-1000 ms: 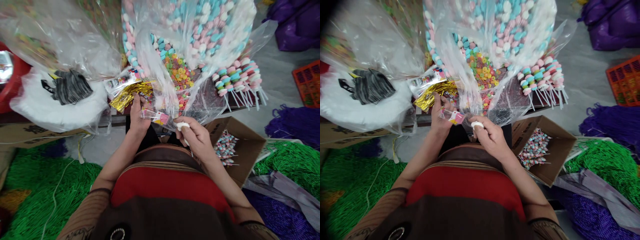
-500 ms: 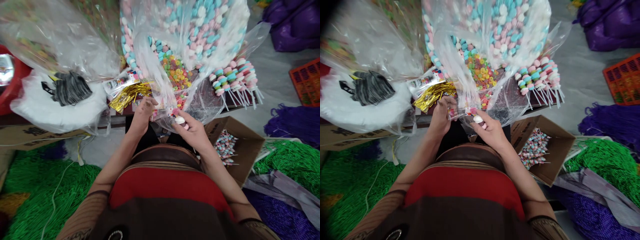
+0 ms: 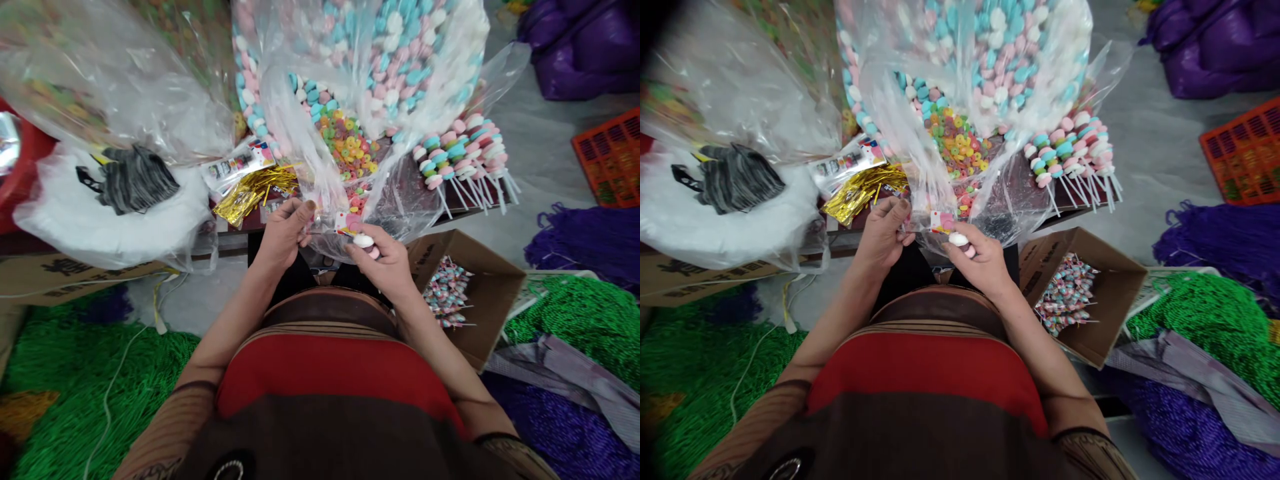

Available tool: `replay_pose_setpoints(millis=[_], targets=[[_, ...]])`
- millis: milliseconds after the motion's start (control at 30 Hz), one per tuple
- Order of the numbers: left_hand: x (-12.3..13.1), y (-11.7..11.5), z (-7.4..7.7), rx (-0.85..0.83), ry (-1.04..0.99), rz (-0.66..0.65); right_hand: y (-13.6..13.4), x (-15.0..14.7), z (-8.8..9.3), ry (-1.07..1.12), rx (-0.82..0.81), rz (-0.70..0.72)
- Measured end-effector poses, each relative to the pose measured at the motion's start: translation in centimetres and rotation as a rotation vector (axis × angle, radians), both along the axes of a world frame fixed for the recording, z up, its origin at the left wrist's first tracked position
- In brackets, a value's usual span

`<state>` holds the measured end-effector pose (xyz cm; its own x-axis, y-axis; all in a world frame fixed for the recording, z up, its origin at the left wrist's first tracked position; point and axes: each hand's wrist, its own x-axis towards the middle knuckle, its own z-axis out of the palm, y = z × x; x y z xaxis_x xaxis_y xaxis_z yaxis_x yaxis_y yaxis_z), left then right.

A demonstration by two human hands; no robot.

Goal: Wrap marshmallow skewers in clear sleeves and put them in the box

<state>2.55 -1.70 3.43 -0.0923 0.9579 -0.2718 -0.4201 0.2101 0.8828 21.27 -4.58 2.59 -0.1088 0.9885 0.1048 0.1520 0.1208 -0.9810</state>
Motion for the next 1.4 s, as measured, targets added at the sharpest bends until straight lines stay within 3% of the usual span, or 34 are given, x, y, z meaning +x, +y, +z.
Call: replay_pose_setpoints(millis=[233,433,633,867,1067,1233,1400], targets=[[0.5,-0.5,-0.3,-0.126,-0.149,-0.206,0.0,-0.2,0.1,-0.071,0.146,0.015],[1.3,-0.3,-1.4,-0.112,-0.078,-0.071,-0.2,0.1,-0.5,-0.106,0.237,0.010],[1.7,-0.6,-1.2,-0.098,0.006,-0.094,0.0,0.1,-1.1,-0.179,0.261,0.032],[1.2,-0.5,-1.8,-0.097,0.066,-0.031,-0.3,0.4,-0.8,-0.066,0.097,0.033],[1.1,-0.3,-1.6,-0.093,-0.028,-0.010,-0.2,0.5,-0.6,0.080,-0.071,0.068],[1.0,-0.2,-1.0,-0.182,-0.142,-0.020,-0.1,1.2,-0.2,0.214,-0.069,0.040],[1.0,-0.3,-0.7,-0.183,-0.180,-0.032,-0.3,1.1,0.3,-0.020,0.077,0.032]])
